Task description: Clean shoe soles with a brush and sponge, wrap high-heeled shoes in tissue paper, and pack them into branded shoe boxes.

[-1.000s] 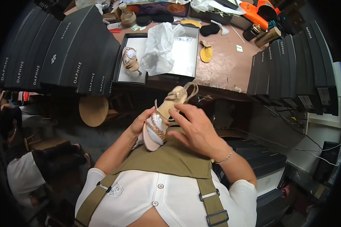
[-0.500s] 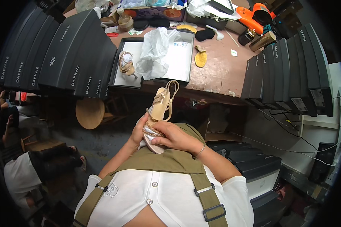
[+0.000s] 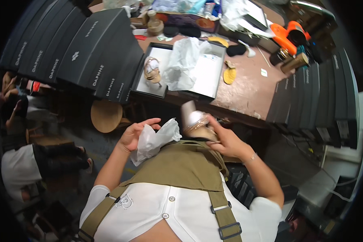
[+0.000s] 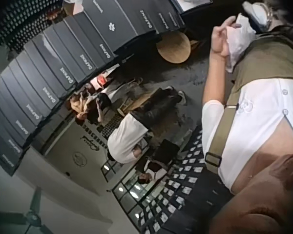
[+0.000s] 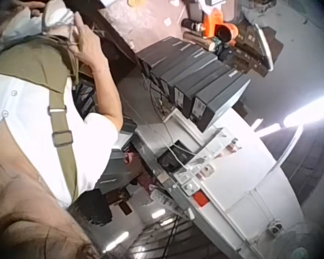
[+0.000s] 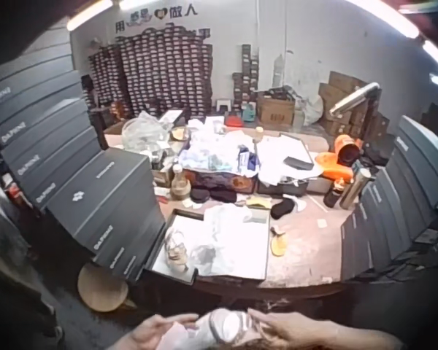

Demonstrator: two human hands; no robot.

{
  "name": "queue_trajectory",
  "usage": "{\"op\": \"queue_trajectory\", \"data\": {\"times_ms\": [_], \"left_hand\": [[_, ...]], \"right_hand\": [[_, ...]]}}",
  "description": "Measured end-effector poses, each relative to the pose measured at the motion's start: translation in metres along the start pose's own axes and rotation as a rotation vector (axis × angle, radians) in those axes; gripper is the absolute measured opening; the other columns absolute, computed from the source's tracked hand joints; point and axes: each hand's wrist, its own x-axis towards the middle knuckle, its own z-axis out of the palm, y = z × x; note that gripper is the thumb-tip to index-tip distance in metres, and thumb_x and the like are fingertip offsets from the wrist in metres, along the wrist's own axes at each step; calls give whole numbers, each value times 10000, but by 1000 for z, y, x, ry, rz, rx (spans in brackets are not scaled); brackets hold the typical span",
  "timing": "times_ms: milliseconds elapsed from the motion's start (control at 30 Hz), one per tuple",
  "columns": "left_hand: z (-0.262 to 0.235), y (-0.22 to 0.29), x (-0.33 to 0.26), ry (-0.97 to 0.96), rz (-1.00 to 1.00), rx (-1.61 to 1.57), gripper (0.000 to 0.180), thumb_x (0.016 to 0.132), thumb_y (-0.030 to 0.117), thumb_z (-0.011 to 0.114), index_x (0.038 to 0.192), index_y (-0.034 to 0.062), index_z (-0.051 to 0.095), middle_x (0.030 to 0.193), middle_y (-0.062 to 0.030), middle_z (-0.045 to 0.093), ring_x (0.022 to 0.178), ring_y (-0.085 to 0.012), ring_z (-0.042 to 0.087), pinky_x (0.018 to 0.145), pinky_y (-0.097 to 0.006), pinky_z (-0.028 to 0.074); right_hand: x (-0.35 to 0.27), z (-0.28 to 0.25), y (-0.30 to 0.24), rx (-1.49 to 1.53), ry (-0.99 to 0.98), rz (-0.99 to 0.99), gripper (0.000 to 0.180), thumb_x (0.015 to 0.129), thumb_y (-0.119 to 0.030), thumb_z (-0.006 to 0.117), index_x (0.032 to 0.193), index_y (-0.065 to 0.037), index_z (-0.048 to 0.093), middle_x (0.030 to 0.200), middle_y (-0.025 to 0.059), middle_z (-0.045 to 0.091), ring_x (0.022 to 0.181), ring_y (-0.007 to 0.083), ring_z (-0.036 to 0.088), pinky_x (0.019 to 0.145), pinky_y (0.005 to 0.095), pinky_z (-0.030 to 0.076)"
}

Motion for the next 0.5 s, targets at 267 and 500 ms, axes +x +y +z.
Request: {"op": "queue_trajectory", "data": {"times_ms": [267,500], "left_hand": [[82,94,51,399,916,495,224,840,-37,616,1064,-24,616,995,-87,649,871,-122,623,782,-254,515],[122,88,112,616,1261,1083,176,749,55,773,854,-4,644,763,-15,618,706,-78,553,653,-224,462]], "right_hand": [[7,-21,-40,951,116,79,1019,730,-272,657,1508,-117,18,1052,163,554,757,170,549,671,272,468],[9,-31,-109,1072,-203,97,885,738,-285,590,1477,-17,183,1128,151,551,820,165,562,644,236,453]]}}
